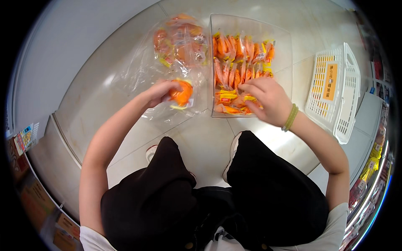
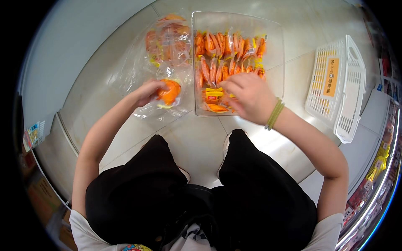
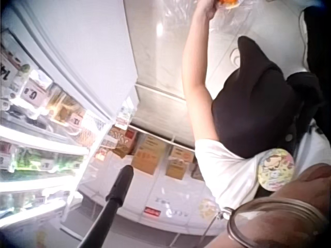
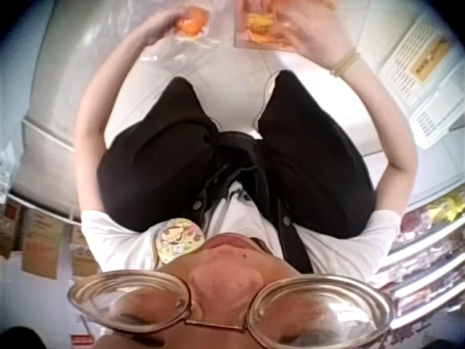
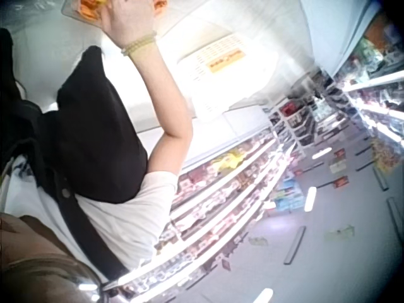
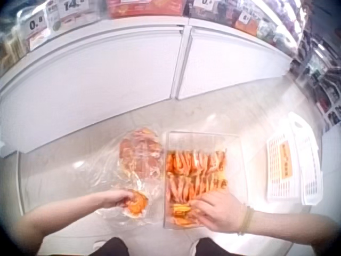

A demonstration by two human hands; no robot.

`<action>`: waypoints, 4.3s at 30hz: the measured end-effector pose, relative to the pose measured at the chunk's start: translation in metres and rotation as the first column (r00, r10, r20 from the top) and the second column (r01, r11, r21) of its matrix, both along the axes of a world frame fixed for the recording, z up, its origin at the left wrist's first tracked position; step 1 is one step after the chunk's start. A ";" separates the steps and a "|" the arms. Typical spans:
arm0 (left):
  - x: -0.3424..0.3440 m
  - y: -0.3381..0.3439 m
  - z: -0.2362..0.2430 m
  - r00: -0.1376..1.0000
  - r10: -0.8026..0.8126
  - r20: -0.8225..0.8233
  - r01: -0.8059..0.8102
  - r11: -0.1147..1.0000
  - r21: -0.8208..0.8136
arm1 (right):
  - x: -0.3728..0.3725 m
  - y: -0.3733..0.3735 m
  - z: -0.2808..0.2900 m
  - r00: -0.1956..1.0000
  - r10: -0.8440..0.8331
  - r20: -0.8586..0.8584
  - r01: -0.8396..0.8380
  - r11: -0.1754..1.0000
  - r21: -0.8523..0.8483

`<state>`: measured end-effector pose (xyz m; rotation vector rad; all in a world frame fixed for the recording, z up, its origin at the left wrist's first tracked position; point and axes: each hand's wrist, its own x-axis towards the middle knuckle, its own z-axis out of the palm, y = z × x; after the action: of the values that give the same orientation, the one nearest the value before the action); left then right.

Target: The person sits on the floor and unpacks small, individually wrapped orange snacks from a large plastic bag. They place the snacks one by one into a clear plastic tray, arranging them in neat rows.

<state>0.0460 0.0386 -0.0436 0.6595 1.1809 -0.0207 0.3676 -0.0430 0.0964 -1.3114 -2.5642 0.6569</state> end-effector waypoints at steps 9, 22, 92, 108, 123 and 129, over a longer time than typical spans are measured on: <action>0.022 -0.038 0.114 0.769 -0.092 0.633 0.231 0.963 -0.140 | -0.086 -0.032 0.030 0.931 0.252 -0.264 -0.103 0.875 0.473; 0.010 0.001 0.061 0.962 -0.256 -0.091 0.271 0.881 0.389 | 0.006 0.030 -0.023 0.651 -0.667 -0.361 0.411 0.711 -0.571; -0.047 -0.026 0.045 0.868 0.391 0.307 -0.443 0.889 0.119 | -0.023 -0.016 0.009 0.540 -0.841 -0.024 0.075 0.077 -0.994; 0.009 -0.053 0.135 0.821 0.367 0.438 -0.522 0.792 0.316 | -0.068 -0.011 0.017 0.510 -0.796 -0.327 -0.187 0.268 -0.945; 0.022 -0.055 0.131 0.918 0.306 0.251 -0.385 0.835 0.392 | -0.029 0.008 0.010 0.493 -0.701 -0.515 0.155 0.653 -0.741; 0.013 -0.056 0.128 0.874 0.408 0.263 -0.481 0.804 0.349 | 0.092 0.066 0.004 0.674 -0.676 -0.297 0.398 0.672 -0.625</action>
<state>0.0595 -0.0177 0.0848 0.7107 1.1519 0.6926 0.4592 0.0233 0.1004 -1.6759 -1.4576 1.3825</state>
